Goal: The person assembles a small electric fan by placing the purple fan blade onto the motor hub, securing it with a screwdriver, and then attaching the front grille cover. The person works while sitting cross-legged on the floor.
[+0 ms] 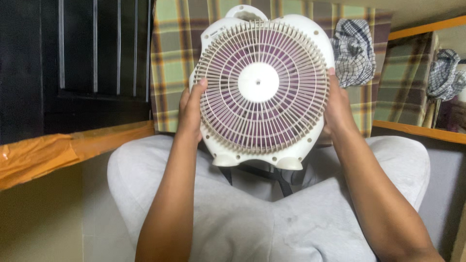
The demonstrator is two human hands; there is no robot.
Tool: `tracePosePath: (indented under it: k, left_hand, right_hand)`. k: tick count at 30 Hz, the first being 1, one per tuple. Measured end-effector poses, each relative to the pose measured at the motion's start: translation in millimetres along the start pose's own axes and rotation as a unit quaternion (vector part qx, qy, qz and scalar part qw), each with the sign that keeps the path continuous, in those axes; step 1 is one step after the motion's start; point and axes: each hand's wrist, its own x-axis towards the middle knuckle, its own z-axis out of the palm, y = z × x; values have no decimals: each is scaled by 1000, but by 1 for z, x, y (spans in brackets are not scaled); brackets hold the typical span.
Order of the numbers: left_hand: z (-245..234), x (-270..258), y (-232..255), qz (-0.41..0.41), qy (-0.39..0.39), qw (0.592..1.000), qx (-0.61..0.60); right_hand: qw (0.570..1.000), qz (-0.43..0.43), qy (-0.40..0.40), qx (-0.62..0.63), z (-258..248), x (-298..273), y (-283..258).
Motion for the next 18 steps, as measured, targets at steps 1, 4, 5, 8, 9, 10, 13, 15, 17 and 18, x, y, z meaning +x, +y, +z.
tracePosePath:
  k: [1, 4, 5, 8, 9, 10, 13, 15, 17, 18]
  left_hand:
    - [0, 0, 1, -16, -9, 1000, -7]
    - [1, -1, 6, 33, -46, 998, -25]
    - [-1, -5, 4, 18, -25, 999, -16]
    - [-1, 5, 10, -13, -14, 1000, -12]
    - [-1, 7, 13, -16, -26, 999, -29]
    - [-5, 4, 14, -21, -27, 998, -47]
    - [-8, 3, 15, -26, -30, 998, -46]
    - [-4, 5, 18, -34, -25, 999, -31]
    - [-4, 0, 18, -38, -14, 999, -17]
    - [-4, -1, 19, -36, -13, 999, -6]
  right_hand:
    - [1000, 9, 2, -14, 0, -1, 0]
    - [1000, -4, -3, 14, 0, -5, -2]
    - [999, 6, -7, 30, 1, -9, 0]
    - [999, -8, -8, 54, 3, -13, -6]
    - [999, -27, -16, 39, 1, -19, -7]
    - [998, -39, -32, 22, 1, -24, -8]
    - [1000, -17, -15, 14, 3, -25, -12]
    - [1000, -23, -12, 2, 2, -22, -13]
    - [1000, -23, -21, 5, 4, -21, -11]
    - [999, -24, -27, 18, 5, -20, -10]
